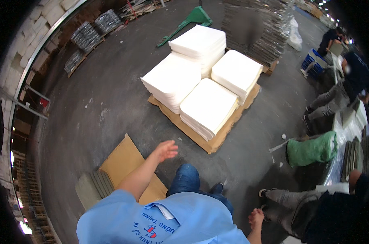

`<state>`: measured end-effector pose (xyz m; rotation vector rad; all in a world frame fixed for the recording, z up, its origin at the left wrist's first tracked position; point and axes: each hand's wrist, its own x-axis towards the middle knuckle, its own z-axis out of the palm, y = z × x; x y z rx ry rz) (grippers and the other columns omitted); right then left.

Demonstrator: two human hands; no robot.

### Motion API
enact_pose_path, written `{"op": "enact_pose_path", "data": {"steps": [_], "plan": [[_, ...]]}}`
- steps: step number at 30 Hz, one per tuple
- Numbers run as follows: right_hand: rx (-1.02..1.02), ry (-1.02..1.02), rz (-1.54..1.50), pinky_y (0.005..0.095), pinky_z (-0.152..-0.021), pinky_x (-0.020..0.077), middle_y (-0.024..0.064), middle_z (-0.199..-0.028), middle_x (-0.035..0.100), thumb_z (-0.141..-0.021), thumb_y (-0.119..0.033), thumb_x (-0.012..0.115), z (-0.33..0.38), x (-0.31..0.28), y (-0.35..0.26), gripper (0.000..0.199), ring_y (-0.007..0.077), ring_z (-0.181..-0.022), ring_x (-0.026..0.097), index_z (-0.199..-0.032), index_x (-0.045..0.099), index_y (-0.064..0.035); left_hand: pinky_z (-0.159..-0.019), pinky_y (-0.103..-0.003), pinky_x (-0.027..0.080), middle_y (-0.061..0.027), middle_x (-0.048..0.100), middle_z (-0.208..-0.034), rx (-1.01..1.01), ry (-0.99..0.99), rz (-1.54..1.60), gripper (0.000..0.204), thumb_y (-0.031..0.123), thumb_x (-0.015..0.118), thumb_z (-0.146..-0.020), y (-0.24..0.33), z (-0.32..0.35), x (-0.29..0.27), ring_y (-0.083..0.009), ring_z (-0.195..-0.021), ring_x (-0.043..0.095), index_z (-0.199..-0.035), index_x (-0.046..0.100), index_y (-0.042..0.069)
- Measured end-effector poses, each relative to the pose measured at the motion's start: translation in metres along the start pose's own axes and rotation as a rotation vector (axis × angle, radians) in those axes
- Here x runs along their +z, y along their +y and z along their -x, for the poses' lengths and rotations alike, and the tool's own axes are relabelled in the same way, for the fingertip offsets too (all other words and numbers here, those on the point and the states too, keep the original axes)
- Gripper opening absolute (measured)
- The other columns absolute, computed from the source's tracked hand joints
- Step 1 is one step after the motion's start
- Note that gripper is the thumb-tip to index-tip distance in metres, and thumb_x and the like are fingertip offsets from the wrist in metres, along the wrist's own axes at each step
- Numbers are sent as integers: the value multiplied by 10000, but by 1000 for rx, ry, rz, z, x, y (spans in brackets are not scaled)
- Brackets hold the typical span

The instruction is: The person inserts white foam pads into green fabric covers, folds and smooths the covers, and stacks the finished cushions. The person also handles cardboard and additional foam pads on the worktable.

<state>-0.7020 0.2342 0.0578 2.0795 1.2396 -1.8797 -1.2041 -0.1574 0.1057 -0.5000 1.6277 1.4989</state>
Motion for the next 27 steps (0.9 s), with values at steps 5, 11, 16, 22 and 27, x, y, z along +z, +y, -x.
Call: {"op": "enact_pose_path", "data": {"steps": [5, 11, 16, 22, 27], "plan": [[-300, 91, -87, 249, -458, 414, 9, -852, 627, -1040, -264, 646, 3, 65, -128, 341, 123, -608, 605, -1346, 543, -153, -1024, -549, 481, -172, 590, -1454, 170, 66, 232, 714, 488, 645, -1015, 125, -129, -42, -366, -1198, 643, -1565, 385, 116], [-91, -33, 71, 283, -517, 462, 51, -976, 688, -1005, -193, 690, 45, 200, -119, 414, 147, -673, 649, -1389, 572, -97, -1190, -600, 338, -214, 251, -1681, 27, 220, 509, 910, 515, 667, -997, 229, -276, -73, -493, -1480, 348, -1661, 192, 113], [-22, -220, 454, 415, -731, 599, 175, -1267, 702, -990, -218, 719, 76, 266, -55, 521, 278, -929, 724, -1435, 564, 2, -1221, -590, 249, -197, 288, -1665, -54, 393, 742, 928, 543, 739, -934, 272, -336, -87, -443, -1501, 308, -1622, 280, 123], [37, 13, 351, 344, -653, 570, 109, -1117, 725, -1008, -220, 700, 108, 304, -78, 434, 204, -840, 718, -1374, 607, -6, -1139, -604, 334, -94, 494, -1525, -148, 227, 644, 802, 476, 797, -891, 315, -352, -87, -353, -1401, 444, -1525, 409, 175], [-23, 219, 125, 286, -586, 515, 60, -1001, 707, -1002, -235, 696, 126, 297, -119, 436, 148, -726, 678, -1371, 606, -21, -1094, -559, 406, -115, 544, -1408, -139, 307, 758, 834, 522, 839, -839, 323, -341, -98, -348, -1296, 495, -1479, 462, 143]]}}
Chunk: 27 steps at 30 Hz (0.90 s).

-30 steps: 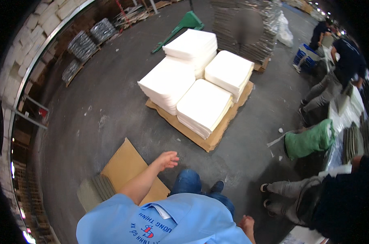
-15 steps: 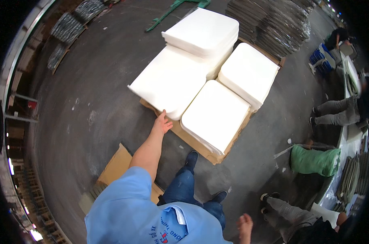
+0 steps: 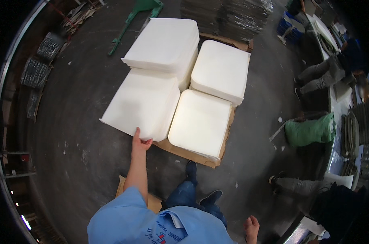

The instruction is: The person inserts white foam pads into green fabric covers, folds and smooths the covers, and stacks the finished cushions. The person also handles cardboard and additional foam pads on the worktable.

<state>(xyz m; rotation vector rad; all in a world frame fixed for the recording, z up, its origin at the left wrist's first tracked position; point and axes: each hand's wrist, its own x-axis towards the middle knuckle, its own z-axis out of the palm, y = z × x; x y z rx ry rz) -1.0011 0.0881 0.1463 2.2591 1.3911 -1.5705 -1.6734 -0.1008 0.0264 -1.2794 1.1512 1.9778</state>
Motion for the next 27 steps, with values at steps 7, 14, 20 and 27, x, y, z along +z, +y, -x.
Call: {"op": "enact_pose_path", "data": {"steps": [7, 14, 20, 27], "plan": [[110, -56, -18, 310, -634, 542, 75, -1015, 713, -1000, -230, 685, 10, 32, 8, 432, 163, -749, 688, -1374, 619, -24, -1081, -633, 433, -138, 541, -1492, 291, -362, -48, 672, 425, 735, -919, 41, 41, 17, -394, -1346, 518, -1471, 508, 117], [-5, -139, 153, 376, -829, 590, 158, -1105, 756, -939, -430, 722, 1, 45, 54, 551, 233, -921, 745, -1340, 669, -57, -1064, -579, 519, -225, 646, -1338, 406, -642, -236, 531, 227, 683, -937, 45, 112, 56, -407, -1249, 617, -1371, 549, -48], [17, 186, -179, 346, -800, 583, 121, -1078, 760, -953, -430, 717, -4, 45, 144, 505, 200, -841, 736, -1337, 683, -103, -1057, -415, 460, -294, 573, -1351, 1156, -716, -1086, 694, 350, 705, -920, 41, 213, -36, -347, -1239, 560, -1428, 508, -81], [216, 67, -179, 366, -864, 585, 96, -1257, 735, -919, -536, 714, 43, 61, 284, 590, 250, -949, 743, -1358, 685, -142, -854, -438, 445, -282, 626, -1025, 996, -589, -2221, 648, 315, 798, -775, -82, 384, 19, -374, -951, 569, -1181, 644, -166]]}}
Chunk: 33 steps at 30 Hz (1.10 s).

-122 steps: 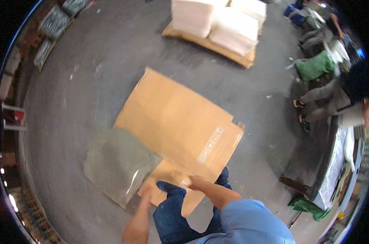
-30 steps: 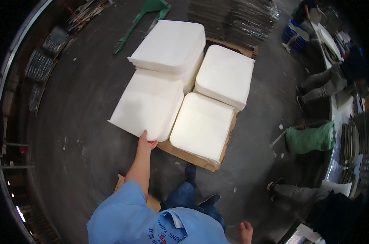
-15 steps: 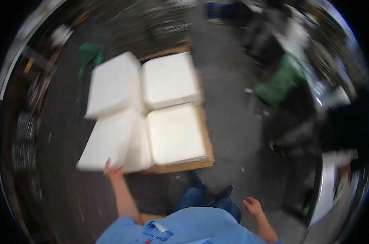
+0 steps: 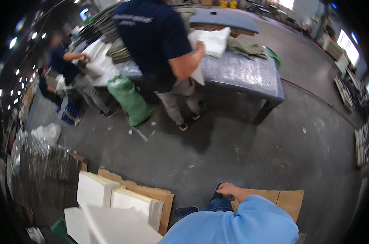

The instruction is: The person inserts white foam pads into green fabric covers, folds and smooths the covers, and stacks the finished cushions. The person also handles cardboard and additional foam pads on the worktable.

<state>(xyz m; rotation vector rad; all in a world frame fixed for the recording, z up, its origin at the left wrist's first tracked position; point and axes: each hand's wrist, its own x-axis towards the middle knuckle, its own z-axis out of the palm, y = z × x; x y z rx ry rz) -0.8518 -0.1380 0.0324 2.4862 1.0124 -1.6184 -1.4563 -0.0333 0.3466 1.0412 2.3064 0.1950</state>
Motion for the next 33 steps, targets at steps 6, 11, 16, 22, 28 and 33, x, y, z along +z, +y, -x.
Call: {"op": "enact_pose_path", "data": {"steps": [6, 11, 16, 22, 28, 33], "plan": [[121, 306, -439, 396, -1057, 503, 194, -1343, 663, -881, -483, 762, 44, -92, 141, 704, 349, -1240, 636, -1462, 572, -134, -1066, -481, 476, -331, 691, -1220, 716, -539, -661, 699, 438, 762, -793, 232, 76, 187, -478, -1183, 650, -1259, 666, -75], [-77, 842, -188, 603, -1217, 253, 241, -1627, 267, -719, -429, 922, 147, -168, 155, 1165, 447, -1520, 254, -1641, 252, -187, -836, -543, 569, -272, 733, -962, 1407, -653, -976, 400, 330, 603, -855, 363, 203, 356, -455, -960, 709, -1121, 664, 38], [-52, 1007, 173, 722, -1214, 101, 216, -1666, 166, -630, -474, 949, 234, -230, 172, 1220, 460, -1572, 92, -1625, 287, -223, -733, -511, 585, -206, 731, -880, 2062, -840, -1039, 293, 186, 650, -787, 457, 328, 456, -408, -860, 727, -1031, 665, 25], [-145, 958, -125, 549, -1069, 454, 173, -1343, 612, -664, -349, 931, 244, -283, 193, 904, 401, -1269, 582, -1448, 543, -122, -727, -471, 591, -160, 736, -898, 2591, -965, -1109, 337, 108, 709, -735, 586, 454, 493, -356, -881, 745, -1065, 677, 49], [-81, 1119, -700, 348, -857, 570, 105, -1030, 766, -749, -112, 862, 204, -356, 207, 458, 236, -919, 732, -1166, 703, -6, -1019, -489, 477, -129, 676, -1116, 2787, -1191, -421, 686, 73, 723, -710, 710, 507, 558, -331, -1148, 639, -1385, 602, 93], [-87, 1099, -1140, 320, -834, 560, 68, -1000, 767, -774, 11, 833, 177, -442, 231, 363, 143, -916, 700, -1122, 729, -7, -1169, -419, 379, -180, 581, -1452, 1823, -1053, 581, 531, 213, 732, -934, 780, 447, 681, -322, -1374, 532, -1417, 589, 42]]}}
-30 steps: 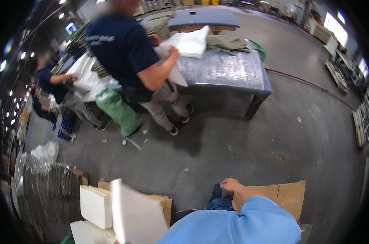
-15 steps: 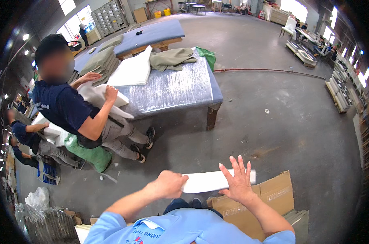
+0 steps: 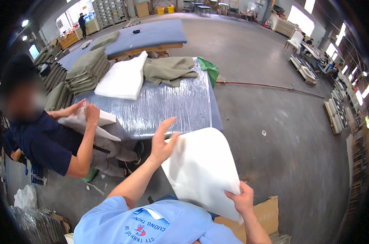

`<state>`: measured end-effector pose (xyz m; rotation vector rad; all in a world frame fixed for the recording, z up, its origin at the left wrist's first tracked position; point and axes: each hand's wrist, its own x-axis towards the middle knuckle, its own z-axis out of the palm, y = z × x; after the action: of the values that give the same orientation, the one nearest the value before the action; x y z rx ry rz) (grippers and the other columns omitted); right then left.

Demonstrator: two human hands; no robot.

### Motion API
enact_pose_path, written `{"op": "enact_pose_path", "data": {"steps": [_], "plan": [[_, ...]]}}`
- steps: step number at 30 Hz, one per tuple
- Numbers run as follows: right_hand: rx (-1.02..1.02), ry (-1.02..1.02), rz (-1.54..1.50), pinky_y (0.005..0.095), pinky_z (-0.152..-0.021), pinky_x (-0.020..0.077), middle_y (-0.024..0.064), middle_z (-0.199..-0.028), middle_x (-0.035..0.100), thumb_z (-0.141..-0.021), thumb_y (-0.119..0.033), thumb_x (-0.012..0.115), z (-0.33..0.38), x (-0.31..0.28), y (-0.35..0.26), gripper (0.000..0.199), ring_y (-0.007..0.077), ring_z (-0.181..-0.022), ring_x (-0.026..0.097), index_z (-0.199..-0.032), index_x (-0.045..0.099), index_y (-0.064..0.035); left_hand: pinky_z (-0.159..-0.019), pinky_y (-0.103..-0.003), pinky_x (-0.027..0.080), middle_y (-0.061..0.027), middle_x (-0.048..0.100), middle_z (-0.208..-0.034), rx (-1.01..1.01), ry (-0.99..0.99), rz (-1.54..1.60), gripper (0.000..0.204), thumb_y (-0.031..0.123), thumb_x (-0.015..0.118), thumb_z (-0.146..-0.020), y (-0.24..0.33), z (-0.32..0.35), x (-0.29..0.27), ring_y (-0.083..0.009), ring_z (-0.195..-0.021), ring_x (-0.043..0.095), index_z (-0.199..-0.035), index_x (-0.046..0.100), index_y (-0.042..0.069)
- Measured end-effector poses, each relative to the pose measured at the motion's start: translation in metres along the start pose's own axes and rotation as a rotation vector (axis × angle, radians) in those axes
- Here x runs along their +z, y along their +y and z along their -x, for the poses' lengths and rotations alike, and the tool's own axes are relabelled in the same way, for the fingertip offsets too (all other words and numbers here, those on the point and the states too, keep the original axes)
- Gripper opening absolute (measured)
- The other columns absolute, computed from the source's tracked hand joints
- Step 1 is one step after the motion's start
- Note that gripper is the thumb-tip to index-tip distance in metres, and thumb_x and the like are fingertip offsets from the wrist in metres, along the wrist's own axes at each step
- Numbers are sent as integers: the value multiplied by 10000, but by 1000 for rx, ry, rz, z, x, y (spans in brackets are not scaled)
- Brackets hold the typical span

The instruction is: The person inserts white foam pads into green fabric covers, folds and smooths the covers, and stacks the finished cushions. The person also handles cardboard and additional foam pads on the worktable.

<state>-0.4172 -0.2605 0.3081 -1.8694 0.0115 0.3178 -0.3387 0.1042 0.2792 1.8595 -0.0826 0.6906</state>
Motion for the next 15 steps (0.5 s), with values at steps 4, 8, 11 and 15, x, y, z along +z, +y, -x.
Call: {"op": "enact_pose_path", "data": {"steps": [4, 8, 11, 15], "plan": [[-48, -33, -134, 308, -846, 550, 56, -994, 753, -748, 47, 811, -75, -2, -30, 377, 142, -902, 689, -1112, 721, 10, -1132, -405, 407, -122, 606, -1428, -804, 243, 70, 582, 457, 500, -1065, -145, 50, -52, -277, -1365, 529, -1465, 552, 37], [12, -28, -364, 319, -855, 552, 67, -1023, 737, -758, 76, 730, -159, -13, -37, 437, 160, -912, 693, -1189, 689, 19, -1140, -431, 406, -114, 574, -1485, -1485, -87, 356, 904, 794, 303, -1005, -171, 66, -24, -284, -1435, 460, -1507, 517, 73], [56, -107, -434, 338, -866, 563, 94, -1077, 724, -797, 24, 690, -248, -5, -37, 464, 195, -945, 702, -1259, 650, 21, -1141, -474, 425, -113, 554, -1522, -1331, 249, 800, 847, 746, 301, -1038, -190, 38, -8, -291, -1413, 490, -1523, 503, 82], [221, -216, -445, 377, -882, 575, 117, -1079, 729, -823, -25, 700, -384, 8, 6, 463, 235, -953, 712, -1279, 639, 22, -1139, -460, 447, -144, 555, -1509, -1322, 407, 795, 784, 664, 409, -1056, -209, 1, 4, -299, -1366, 547, -1518, 483, 35]]}}
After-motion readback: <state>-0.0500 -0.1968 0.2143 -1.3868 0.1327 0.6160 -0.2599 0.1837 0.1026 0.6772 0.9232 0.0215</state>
